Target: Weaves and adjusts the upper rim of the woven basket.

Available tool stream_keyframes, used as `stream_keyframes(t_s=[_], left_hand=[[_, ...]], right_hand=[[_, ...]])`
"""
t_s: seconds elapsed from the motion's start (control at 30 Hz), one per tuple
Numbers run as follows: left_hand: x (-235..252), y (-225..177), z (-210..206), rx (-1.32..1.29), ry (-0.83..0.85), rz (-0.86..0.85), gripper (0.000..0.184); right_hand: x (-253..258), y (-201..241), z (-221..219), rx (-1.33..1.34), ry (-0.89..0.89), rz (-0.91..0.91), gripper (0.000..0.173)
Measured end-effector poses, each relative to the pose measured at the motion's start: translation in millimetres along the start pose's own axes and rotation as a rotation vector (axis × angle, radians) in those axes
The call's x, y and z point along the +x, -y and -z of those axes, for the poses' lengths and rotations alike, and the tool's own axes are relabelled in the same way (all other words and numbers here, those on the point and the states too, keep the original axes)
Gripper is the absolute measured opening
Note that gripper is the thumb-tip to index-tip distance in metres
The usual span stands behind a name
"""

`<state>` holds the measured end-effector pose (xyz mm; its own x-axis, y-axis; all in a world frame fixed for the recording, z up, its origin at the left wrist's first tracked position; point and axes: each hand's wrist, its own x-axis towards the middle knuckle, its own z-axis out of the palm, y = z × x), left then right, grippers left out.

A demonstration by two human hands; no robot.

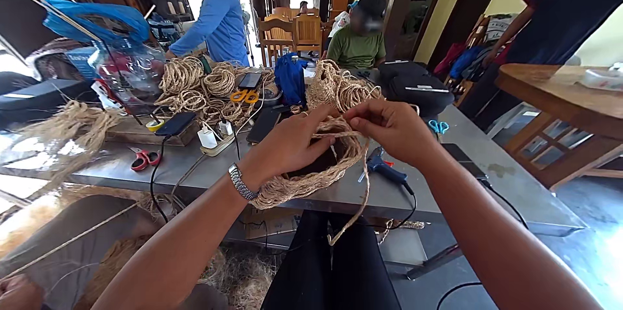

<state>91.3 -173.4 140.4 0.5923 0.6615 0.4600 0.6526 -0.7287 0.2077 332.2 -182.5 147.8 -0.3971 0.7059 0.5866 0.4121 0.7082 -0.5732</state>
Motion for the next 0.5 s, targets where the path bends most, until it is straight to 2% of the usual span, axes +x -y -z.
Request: stream_keyframes(t_s=[0.27, 0.5], left_hand=[[-5.2, -6.1, 1.0, -0.144, -0.061, -0.081, 0.037], [1.1, -7.9, 1.1, -0.026, -0.041, -0.078, 0.038]], right_hand=[[-4.8, 6.9, 2.4, 0.022, 0.014, -0.018, 0.014], [-6.5, 6.8, -1.3, -0.062, -0.038, -0.015, 0.011]])
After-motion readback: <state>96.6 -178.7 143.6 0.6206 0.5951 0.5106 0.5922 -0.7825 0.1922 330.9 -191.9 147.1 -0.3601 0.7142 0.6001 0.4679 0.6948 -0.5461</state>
